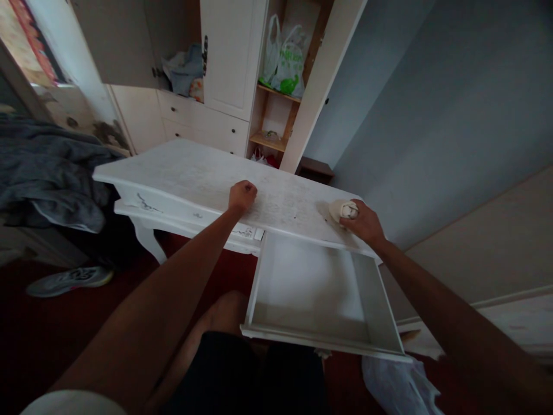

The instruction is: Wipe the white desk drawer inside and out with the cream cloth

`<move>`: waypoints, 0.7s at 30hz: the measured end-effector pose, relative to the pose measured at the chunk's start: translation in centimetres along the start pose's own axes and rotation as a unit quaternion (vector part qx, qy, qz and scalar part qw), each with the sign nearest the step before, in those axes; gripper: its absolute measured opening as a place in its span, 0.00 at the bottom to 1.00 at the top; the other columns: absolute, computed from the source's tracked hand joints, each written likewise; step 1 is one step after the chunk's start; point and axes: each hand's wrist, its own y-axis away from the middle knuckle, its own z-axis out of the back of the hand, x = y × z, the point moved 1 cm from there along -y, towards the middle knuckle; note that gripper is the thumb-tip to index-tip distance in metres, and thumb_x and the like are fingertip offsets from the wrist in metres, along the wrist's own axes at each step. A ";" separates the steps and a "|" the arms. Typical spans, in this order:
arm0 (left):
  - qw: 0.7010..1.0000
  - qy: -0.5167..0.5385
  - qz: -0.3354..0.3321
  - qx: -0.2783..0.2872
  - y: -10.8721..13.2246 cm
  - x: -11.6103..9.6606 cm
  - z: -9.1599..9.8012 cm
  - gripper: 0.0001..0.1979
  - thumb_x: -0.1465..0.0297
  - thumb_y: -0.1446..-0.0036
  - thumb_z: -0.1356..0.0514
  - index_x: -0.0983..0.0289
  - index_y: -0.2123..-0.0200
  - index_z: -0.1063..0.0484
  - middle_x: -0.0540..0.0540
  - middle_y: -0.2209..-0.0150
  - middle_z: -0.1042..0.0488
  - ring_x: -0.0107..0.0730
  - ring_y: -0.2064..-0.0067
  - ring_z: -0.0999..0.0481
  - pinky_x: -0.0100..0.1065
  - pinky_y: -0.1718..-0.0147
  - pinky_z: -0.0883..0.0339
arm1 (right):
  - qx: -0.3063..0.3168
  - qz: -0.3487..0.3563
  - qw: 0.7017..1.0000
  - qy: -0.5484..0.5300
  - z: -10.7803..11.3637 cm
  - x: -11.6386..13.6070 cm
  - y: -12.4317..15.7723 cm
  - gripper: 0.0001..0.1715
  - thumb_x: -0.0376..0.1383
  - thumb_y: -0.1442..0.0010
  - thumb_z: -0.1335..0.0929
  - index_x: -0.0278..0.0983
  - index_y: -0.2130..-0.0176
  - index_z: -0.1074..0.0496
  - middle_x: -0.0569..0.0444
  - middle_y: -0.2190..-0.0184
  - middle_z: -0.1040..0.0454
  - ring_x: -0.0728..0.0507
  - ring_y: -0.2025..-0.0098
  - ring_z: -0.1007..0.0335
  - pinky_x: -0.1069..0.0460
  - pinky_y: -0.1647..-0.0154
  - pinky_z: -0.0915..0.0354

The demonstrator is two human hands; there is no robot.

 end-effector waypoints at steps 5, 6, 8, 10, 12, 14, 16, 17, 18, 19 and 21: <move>0.999 -0.048 -0.011 -0.005 -0.2 -0.3 0.0 0.09 0.73 0.44 0.43 0.64 0.67 0.21 0.58 0.63 0.18 0.37 0.60 0.21 0.32 0.59 0.31 | 0.050 0.190 0.973 -0.123 0.7 1.7 8.0 0.44 0.38 0.52 0.28 0.40 0.37 0.34 0.47 0.39 0.27 0.34 0.39 0.29 0.40 0.39 0.33; 0.998 -0.054 -0.014 -0.005 -0.3 -0.3 0.0 0.10 0.73 0.44 0.43 0.65 0.66 0.21 0.58 0.63 0.18 0.37 0.59 0.21 0.32 0.58 0.31 | 0.058 0.230 0.965 -0.111 0.5 2.1 9.7 0.44 0.37 0.51 0.28 0.41 0.35 0.35 0.46 0.37 0.29 0.34 0.37 0.31 0.39 0.38 0.34; 0.998 -0.057 -0.018 -0.003 -0.3 -0.3 0.0 0.10 0.73 0.43 0.42 0.65 0.65 0.20 0.58 0.62 0.18 0.38 0.58 0.21 0.33 0.56 0.31 | 0.070 0.305 0.947 -0.076 -0.2 2.3 12.8 0.42 0.37 0.47 0.29 0.41 0.34 0.36 0.45 0.36 0.30 0.34 0.35 0.33 0.39 0.36 0.34; 0.999 -0.050 -0.020 0.003 -0.3 -0.2 -0.1 0.11 0.74 0.44 0.43 0.65 0.64 0.19 0.57 0.62 0.18 0.37 0.59 0.21 0.33 0.56 0.30 | 0.075 0.355 0.931 -0.045 -1.2 1.7 15.0 0.41 0.36 0.44 0.31 0.41 0.33 0.37 0.44 0.36 0.30 0.34 0.35 0.33 0.39 0.36 0.33; 0.999 -0.033 -0.020 0.009 -0.3 -0.2 -0.2 0.12 0.76 0.45 0.43 0.65 0.64 0.19 0.57 0.64 0.18 0.36 0.59 0.20 0.32 0.56 0.30 | 0.072 0.363 0.929 -0.012 -2.3 0.4 16.4 0.41 0.34 0.45 0.32 0.40 0.33 0.38 0.44 0.36 0.30 0.34 0.36 0.33 0.39 0.37 0.32; 1.000 -0.012 -0.016 0.013 -0.4 -0.2 -0.2 0.13 0.76 0.46 0.44 0.65 0.64 0.18 0.56 0.66 0.18 0.35 0.61 0.20 0.32 0.57 0.30 | 0.054 0.328 0.943 0.034 -3.4 -1.5 16.9 0.39 0.30 0.46 0.33 0.39 0.35 0.36 0.42 0.38 0.29 0.33 0.38 0.31 0.39 0.40 0.31; 1.000 0.001 -0.008 0.013 -0.4 -0.2 -0.3 0.13 0.76 0.46 0.44 0.66 0.65 0.18 0.55 0.70 0.19 0.35 0.63 0.21 0.32 0.59 0.29 | 0.022 0.261 0.961 0.088 -4.2 -3.4 16.9 0.33 0.29 0.45 0.34 0.37 0.40 0.33 0.40 0.43 0.26 0.32 0.42 0.29 0.38 0.42 0.30; 1.000 0.003 -0.005 0.013 -0.4 -0.2 -0.3 0.13 0.76 0.46 0.44 0.66 0.65 0.18 0.55 0.71 0.19 0.35 0.64 0.21 0.32 0.59 0.29 | 0.007 0.223 0.968 0.111 -4.7 -4.3 16.8 0.30 0.29 0.44 0.34 0.36 0.42 0.31 0.39 0.46 0.25 0.31 0.44 0.28 0.38 0.44 0.30; 1.000 0.002 -0.003 0.012 -0.5 -0.3 -0.3 0.13 0.75 0.46 0.44 0.66 0.65 0.18 0.55 0.71 0.19 0.35 0.64 0.21 0.32 0.59 0.29 | -0.007 0.186 0.974 0.131 -5.1 -4.9 16.6 0.26 0.30 0.43 0.34 0.36 0.45 0.31 0.38 0.49 0.24 0.30 0.47 0.28 0.37 0.46 0.30; 1.000 -0.001 -0.003 0.009 -0.5 -0.3 -0.4 0.13 0.76 0.46 0.44 0.66 0.65 0.18 0.55 0.71 0.19 0.35 0.64 0.20 0.33 0.59 0.29 | -0.017 0.153 0.977 0.145 -5.7 -5.5 16.5 0.23 0.33 0.42 0.33 0.36 0.46 0.30 0.37 0.52 0.25 0.29 0.49 0.28 0.36 0.47 0.30; 1.000 -0.008 -0.005 0.003 -0.5 -0.4 -0.4 0.13 0.76 0.46 0.44 0.67 0.66 0.18 0.57 0.70 0.18 0.36 0.64 0.20 0.34 0.59 0.29 | -0.028 0.110 0.982 0.151 -7.0 -6.0 16.3 0.21 0.39 0.40 0.33 0.36 0.47 0.32 0.36 0.53 0.27 0.28 0.49 0.29 0.35 0.48 0.30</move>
